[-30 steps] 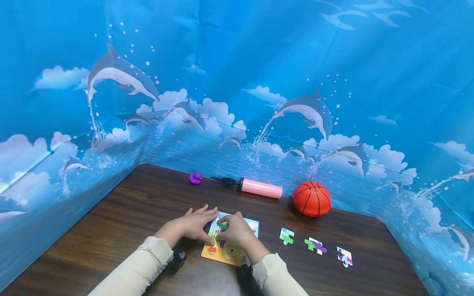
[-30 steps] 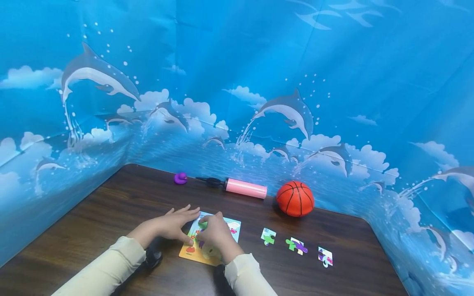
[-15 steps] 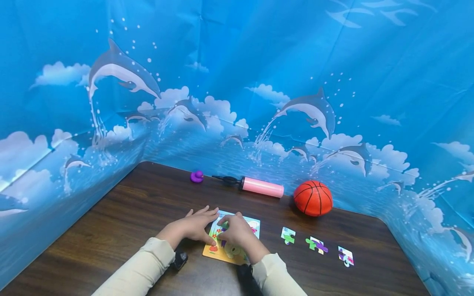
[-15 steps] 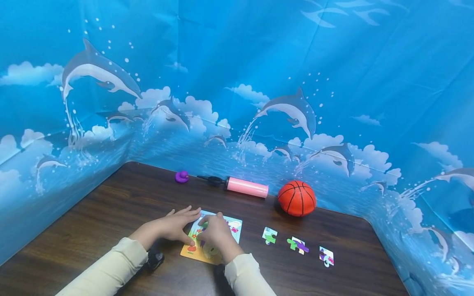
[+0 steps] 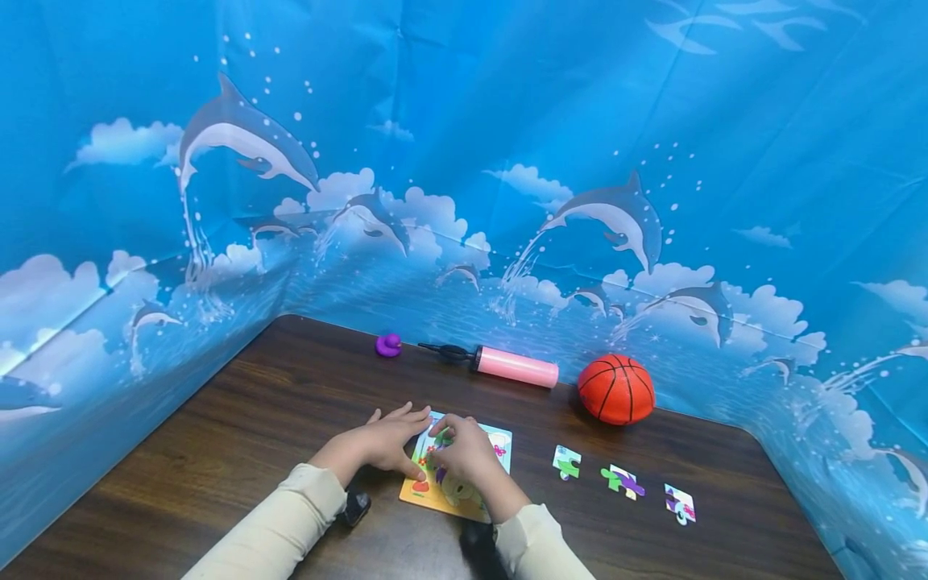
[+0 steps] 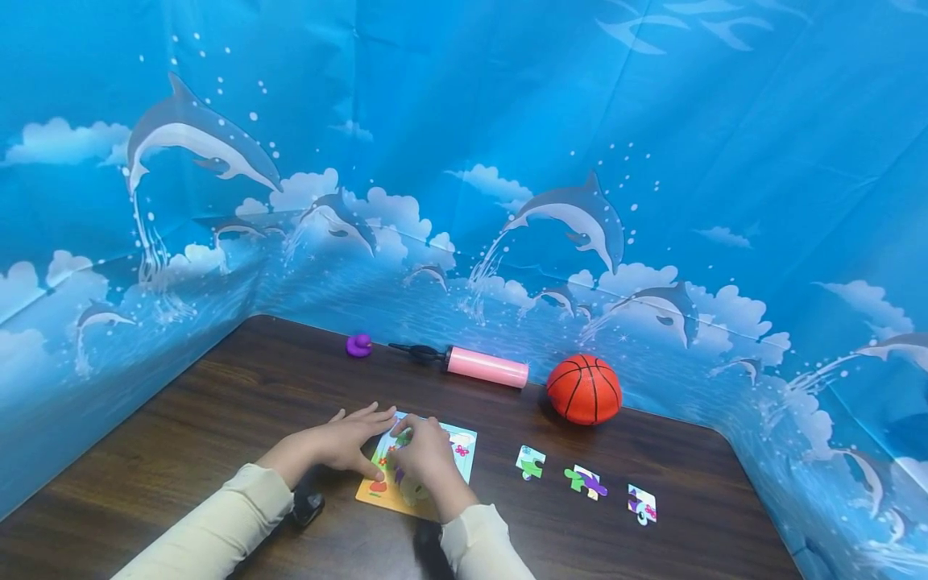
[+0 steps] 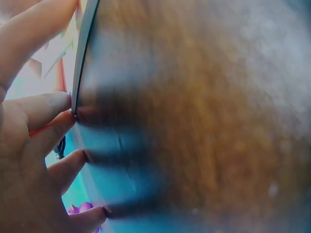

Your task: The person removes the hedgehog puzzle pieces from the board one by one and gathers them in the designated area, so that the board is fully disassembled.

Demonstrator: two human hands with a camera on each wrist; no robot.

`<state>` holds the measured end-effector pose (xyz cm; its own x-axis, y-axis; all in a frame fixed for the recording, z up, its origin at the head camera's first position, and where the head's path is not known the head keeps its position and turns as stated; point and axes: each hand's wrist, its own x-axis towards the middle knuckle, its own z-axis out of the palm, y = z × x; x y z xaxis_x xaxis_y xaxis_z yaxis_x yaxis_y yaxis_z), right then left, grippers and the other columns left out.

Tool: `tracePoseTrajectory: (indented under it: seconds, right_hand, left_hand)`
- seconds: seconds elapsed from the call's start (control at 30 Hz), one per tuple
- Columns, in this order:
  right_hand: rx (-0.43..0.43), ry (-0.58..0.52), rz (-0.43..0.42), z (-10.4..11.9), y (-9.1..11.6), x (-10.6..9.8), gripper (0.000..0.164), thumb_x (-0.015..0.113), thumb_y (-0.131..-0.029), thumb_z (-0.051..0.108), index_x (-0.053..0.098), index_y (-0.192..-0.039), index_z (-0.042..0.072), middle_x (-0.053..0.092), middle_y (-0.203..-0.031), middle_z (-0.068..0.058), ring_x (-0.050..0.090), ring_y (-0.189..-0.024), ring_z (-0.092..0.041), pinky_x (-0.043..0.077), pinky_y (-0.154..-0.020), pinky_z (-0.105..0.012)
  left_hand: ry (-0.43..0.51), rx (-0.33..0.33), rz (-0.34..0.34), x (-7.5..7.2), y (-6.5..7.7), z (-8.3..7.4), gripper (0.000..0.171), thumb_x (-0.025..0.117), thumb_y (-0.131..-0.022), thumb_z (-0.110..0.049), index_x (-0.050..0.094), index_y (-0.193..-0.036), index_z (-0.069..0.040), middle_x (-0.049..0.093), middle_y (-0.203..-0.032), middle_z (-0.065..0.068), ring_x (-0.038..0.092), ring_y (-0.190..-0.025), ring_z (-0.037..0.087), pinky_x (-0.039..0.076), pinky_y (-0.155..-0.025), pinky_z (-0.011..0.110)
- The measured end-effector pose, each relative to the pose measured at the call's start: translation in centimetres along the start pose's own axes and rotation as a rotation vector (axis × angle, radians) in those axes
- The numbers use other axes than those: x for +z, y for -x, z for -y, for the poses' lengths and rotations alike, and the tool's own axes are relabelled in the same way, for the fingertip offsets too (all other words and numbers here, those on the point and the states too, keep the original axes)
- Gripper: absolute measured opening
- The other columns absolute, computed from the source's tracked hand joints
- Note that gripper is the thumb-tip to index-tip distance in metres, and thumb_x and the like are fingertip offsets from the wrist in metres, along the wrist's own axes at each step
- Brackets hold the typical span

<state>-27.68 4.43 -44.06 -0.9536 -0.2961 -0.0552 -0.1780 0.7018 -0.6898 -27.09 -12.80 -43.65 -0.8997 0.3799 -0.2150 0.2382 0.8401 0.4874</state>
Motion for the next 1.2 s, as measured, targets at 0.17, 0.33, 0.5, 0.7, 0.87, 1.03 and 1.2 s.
tracePoseTrajectory:
  seconds: [0.17, 0.33, 0.5, 0.7, 0.87, 1.03, 1.2]
  right_hand:
    - [-0.017, -0.108, -0.002, -0.2, 0.2, 0.0, 0.009, 0.07, -0.089, 0.009, 0.068, -0.097, 0.013, 0.067, -0.09, -0.004, 0.06, -0.068, -0.016, 0.051, -0.058, -0.032]
    - [-0.023, -0.154, -0.032, -0.3, 0.2, 0.0, 0.01, 0.067, -0.09, 0.007, 0.072, -0.097, 0.012, 0.066, -0.087, -0.001, 0.057, -0.062, -0.012, 0.048, -0.055, -0.027]
    - [-0.024, -0.162, -0.033, -0.3, 0.4, -0.1, 0.007, 0.07, -0.091, 0.01, 0.075, -0.095, 0.01, 0.067, -0.085, -0.001, 0.059, -0.065, -0.013, 0.051, -0.057, -0.028]
    - [-0.037, -0.194, -0.02, -0.5, 0.4, 0.0, 0.005, 0.072, -0.091, 0.014, 0.074, -0.09, 0.009, 0.067, -0.078, 0.001, 0.06, -0.066, -0.014, 0.051, -0.058, -0.029]
    - [-0.007, -0.284, -0.008, -0.7, 0.5, -0.2, 0.01, 0.07, -0.092, 0.015, 0.074, -0.093, 0.007, 0.069, -0.083, -0.001, 0.062, -0.073, -0.016, 0.052, -0.064, -0.031]
    - [0.036, -0.377, -0.036, -0.9, 0.7, -0.7, 0.018, 0.068, -0.093, 0.019, 0.073, -0.099, 0.003, 0.071, -0.091, -0.005, 0.064, -0.085, -0.019, 0.053, -0.073, -0.037]
    - [0.136, -0.514, -0.055, -1.6, 0.7, -1.5, 0.024, 0.065, -0.094, 0.022, 0.073, -0.105, 0.003, 0.068, -0.096, -0.006, 0.058, -0.08, -0.015, 0.053, -0.068, -0.031]
  left_hand:
    - [0.002, -0.003, 0.001, 0.1, -0.2, 0.2, 0.089, 0.082, -0.08, -0.04, 0.04, -0.152, -0.011, 0.03, -0.161, 0.005, 0.013, -0.151, 0.033, 0.005, -0.114, 0.069]
    - [-0.016, 0.005, -0.004, 0.2, -0.3, 0.3, 0.089, 0.082, -0.079, -0.041, 0.041, -0.152, -0.01, 0.03, -0.161, 0.005, 0.014, -0.151, 0.034, 0.006, -0.113, 0.07]
    - [-0.02, 0.003, -0.003, 0.2, -0.3, 0.4, 0.089, 0.082, -0.08, -0.042, 0.041, -0.152, -0.01, 0.03, -0.161, 0.005, 0.014, -0.151, 0.034, 0.006, -0.113, 0.07]
    - [-0.008, 0.001, 0.0, 0.2, -0.2, 0.3, 0.089, 0.082, -0.08, -0.041, 0.04, -0.152, -0.01, 0.03, -0.161, 0.005, 0.013, -0.151, 0.033, 0.006, -0.113, 0.07]
    - [-0.01, 0.002, -0.003, 0.3, -0.2, 0.3, 0.089, 0.081, -0.08, -0.043, 0.041, -0.152, -0.011, 0.03, -0.161, 0.005, 0.013, -0.151, 0.034, 0.006, -0.113, 0.07]
    - [-0.007, 0.006, -0.009, 0.4, -0.2, 0.4, 0.088, 0.082, -0.08, -0.042, 0.041, -0.152, -0.01, 0.03, -0.161, 0.006, 0.013, -0.151, 0.034, 0.005, -0.114, 0.069]
    - [-0.016, 0.005, -0.011, 0.4, -0.3, 0.4, 0.09, 0.083, -0.078, -0.043, 0.042, -0.151, -0.009, 0.03, -0.161, 0.006, 0.014, -0.15, 0.034, 0.006, -0.114, 0.068]
